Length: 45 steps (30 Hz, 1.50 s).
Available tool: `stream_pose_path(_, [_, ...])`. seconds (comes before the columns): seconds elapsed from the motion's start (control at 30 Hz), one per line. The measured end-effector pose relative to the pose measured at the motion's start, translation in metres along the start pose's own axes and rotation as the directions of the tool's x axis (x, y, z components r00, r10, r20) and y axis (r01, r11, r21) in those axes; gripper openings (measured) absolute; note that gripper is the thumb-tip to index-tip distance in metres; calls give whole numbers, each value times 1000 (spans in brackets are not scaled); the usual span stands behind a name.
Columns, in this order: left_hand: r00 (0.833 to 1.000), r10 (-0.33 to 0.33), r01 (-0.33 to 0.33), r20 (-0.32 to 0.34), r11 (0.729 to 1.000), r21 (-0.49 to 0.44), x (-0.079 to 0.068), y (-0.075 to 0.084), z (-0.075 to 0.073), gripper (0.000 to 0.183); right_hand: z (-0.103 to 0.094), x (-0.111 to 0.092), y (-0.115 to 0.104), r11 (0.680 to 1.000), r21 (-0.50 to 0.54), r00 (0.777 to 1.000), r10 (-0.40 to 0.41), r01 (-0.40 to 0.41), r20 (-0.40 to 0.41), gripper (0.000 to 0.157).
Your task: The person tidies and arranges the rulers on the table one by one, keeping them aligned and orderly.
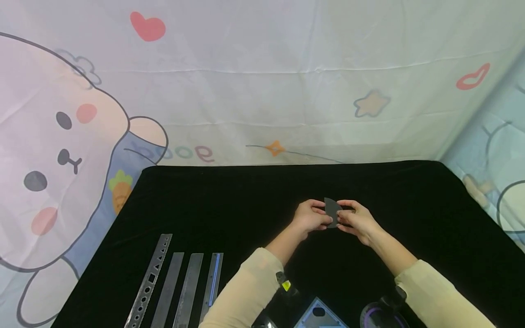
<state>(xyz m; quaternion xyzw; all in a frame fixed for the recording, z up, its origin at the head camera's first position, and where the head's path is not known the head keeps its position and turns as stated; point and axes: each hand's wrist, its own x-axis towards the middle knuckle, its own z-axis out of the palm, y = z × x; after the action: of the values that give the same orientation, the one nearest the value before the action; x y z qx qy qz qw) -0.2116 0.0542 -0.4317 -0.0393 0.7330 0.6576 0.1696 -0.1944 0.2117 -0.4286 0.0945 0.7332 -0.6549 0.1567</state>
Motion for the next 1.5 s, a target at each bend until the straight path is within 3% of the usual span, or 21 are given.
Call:
stream_pose_path(0.33, [1000,-3,3,9,998,-58,1,3,-5,30,-2,-3,0,978,-183,995,-91,97,44,41])
stream_pose_path(0.6, [998,-9,7,61,999,35,1,2,-8,12,-4,-9,-1,928,-326,983,-155,180,101,35])
stream_pose_path(0.97, [991,20,-26,130,999,47,1,1,-10,16,-6,-10,3,884,-417,976,-172,213,133,32])
stream_pose_path(1.1, [992,22,-28,121,999,46,1,-1,-8,17,-9,-10,4,904,-375,978,-167,203,127,37])
stream_pose_path(1.3, [996,20,-23,92,999,31,1,-2,-8,15,-16,-11,5,951,-286,991,-93,118,99,42])
stream_pose_path(1.5, [997,21,-21,68,1000,2,1,-1,-6,12,-20,-10,5,961,-263,994,-66,87,90,38])
